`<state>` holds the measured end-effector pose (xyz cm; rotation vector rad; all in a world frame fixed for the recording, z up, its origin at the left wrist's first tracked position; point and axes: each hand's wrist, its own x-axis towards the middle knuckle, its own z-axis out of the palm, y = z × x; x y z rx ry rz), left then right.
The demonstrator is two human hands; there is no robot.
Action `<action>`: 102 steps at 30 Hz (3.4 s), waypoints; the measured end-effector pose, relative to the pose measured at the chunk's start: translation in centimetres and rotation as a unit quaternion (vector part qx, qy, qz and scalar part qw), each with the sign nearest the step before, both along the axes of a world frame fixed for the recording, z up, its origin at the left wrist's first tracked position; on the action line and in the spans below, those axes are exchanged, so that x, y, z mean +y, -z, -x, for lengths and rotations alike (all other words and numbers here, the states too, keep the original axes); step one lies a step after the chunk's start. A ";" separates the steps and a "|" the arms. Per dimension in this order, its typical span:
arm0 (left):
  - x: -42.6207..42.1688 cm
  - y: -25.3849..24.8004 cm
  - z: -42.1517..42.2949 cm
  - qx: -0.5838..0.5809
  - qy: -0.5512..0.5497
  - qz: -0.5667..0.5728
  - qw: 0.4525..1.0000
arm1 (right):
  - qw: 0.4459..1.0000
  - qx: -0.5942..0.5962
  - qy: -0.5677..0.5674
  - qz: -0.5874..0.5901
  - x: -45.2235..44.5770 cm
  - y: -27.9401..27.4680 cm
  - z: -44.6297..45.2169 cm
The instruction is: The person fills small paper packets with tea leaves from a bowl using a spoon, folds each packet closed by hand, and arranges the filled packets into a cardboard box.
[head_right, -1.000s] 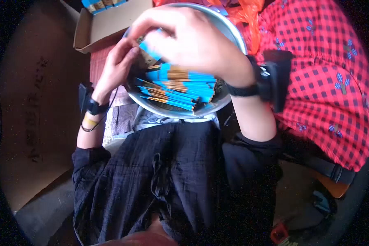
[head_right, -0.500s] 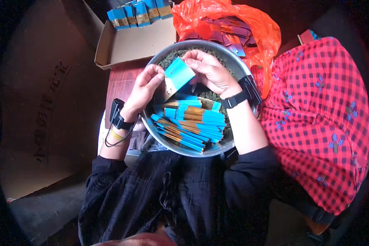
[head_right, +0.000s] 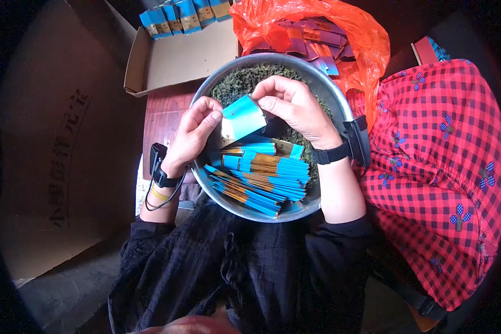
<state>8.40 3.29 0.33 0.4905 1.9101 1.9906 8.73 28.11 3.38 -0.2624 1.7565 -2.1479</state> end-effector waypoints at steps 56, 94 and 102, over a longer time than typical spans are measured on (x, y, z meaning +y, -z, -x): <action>0.6 -0.3 -1.1 0.364 -0.042 0.238 0.900 | 0.821 0.343 -0.087 -0.449 -3.7 -1.1 -2.3; 1.8 -2.4 3.2 0.233 -0.163 0.275 0.918 | 0.733 0.444 0.113 -0.503 -2.8 0.4 -1.6; 2.3 0.2 3.0 0.294 -0.184 0.219 0.912 | 0.713 0.352 0.275 -0.540 1.5 1.4 -0.2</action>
